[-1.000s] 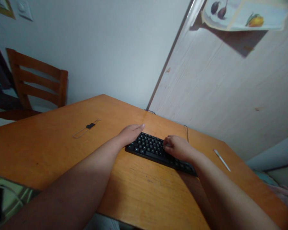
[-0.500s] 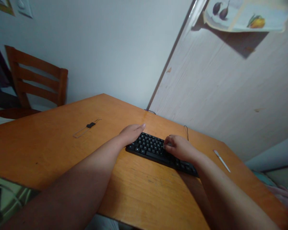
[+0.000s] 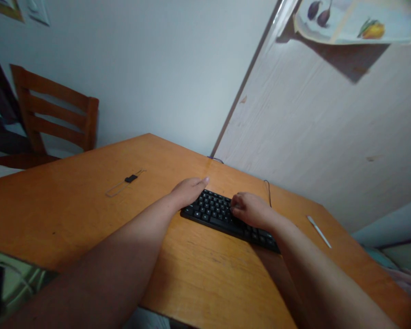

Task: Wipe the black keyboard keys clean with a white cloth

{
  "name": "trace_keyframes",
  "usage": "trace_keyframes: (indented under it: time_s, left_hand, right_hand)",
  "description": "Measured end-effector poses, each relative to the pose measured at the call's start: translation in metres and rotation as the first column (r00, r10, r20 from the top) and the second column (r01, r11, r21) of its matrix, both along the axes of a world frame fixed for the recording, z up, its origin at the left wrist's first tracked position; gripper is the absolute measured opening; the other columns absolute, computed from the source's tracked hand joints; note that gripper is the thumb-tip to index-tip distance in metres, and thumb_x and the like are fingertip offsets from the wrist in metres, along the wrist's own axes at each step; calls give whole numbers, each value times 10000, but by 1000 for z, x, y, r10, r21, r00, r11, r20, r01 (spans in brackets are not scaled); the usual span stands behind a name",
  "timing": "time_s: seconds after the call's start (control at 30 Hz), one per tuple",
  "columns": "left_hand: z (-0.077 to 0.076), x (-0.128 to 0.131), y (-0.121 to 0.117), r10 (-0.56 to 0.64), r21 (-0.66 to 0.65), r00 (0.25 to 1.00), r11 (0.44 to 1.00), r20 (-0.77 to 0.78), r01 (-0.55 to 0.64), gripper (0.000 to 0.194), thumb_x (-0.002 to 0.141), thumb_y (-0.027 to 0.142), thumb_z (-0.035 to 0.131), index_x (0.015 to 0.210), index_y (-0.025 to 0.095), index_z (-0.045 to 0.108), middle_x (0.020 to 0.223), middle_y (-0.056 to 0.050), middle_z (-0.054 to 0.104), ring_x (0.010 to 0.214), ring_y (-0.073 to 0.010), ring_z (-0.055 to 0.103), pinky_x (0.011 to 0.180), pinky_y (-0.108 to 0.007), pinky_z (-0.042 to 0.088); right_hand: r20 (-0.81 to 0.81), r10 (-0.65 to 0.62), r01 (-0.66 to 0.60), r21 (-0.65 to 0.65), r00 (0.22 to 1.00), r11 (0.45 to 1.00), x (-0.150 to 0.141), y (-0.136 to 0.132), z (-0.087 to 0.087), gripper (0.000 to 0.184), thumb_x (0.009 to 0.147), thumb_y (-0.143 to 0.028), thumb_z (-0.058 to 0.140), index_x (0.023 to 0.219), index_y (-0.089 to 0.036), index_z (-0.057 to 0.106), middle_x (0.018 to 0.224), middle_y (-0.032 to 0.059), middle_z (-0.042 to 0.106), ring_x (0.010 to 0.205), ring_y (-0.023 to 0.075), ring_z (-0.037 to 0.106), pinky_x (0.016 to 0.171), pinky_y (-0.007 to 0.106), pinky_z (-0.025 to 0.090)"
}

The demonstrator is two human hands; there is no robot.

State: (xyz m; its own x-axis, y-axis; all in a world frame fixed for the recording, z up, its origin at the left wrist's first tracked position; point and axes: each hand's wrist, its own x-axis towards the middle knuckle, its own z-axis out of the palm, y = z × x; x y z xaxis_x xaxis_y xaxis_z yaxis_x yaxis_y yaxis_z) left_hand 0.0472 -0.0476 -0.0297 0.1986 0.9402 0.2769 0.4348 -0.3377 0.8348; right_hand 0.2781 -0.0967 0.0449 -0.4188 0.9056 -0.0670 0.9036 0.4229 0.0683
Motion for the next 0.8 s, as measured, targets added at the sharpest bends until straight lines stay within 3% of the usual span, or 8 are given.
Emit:
trace_keyframes:
  time_s: [0.43,0.63,0.8]
  left_hand:
    - [1,-1,0,-2,-4,1000,1000,1,2,610,870,687,352,823,191,704,888,-89,738,895,-274,635,756,-328,450]
    - [0,-1,0,-10,-2,1000,1000,3,10,623,872,694,334,809,195,701,863,-79,735,868,-265,634,747,-328,449]
    - [0,0,0,4,-16,1000,1000,7,-4,634,871,694,333,852,182,707,888,-86,740,901,-275,634,776,-335,454]
  right_hand:
    - [-18,9,-9,12,1000,1000,5,0,-2,160,794,-248,581,900,-199,689,907,64,685,831,203,596,669,282,369]
    - [-131,34,-32,16,991,999,-1,-3,-3,177,816,-248,568,941,-198,682,928,56,683,833,187,599,700,270,391]
    - [-73,19,-18,9,997,1000,-9,-1,-3,186,806,-238,575,946,-193,689,949,69,686,870,200,605,711,273,392]
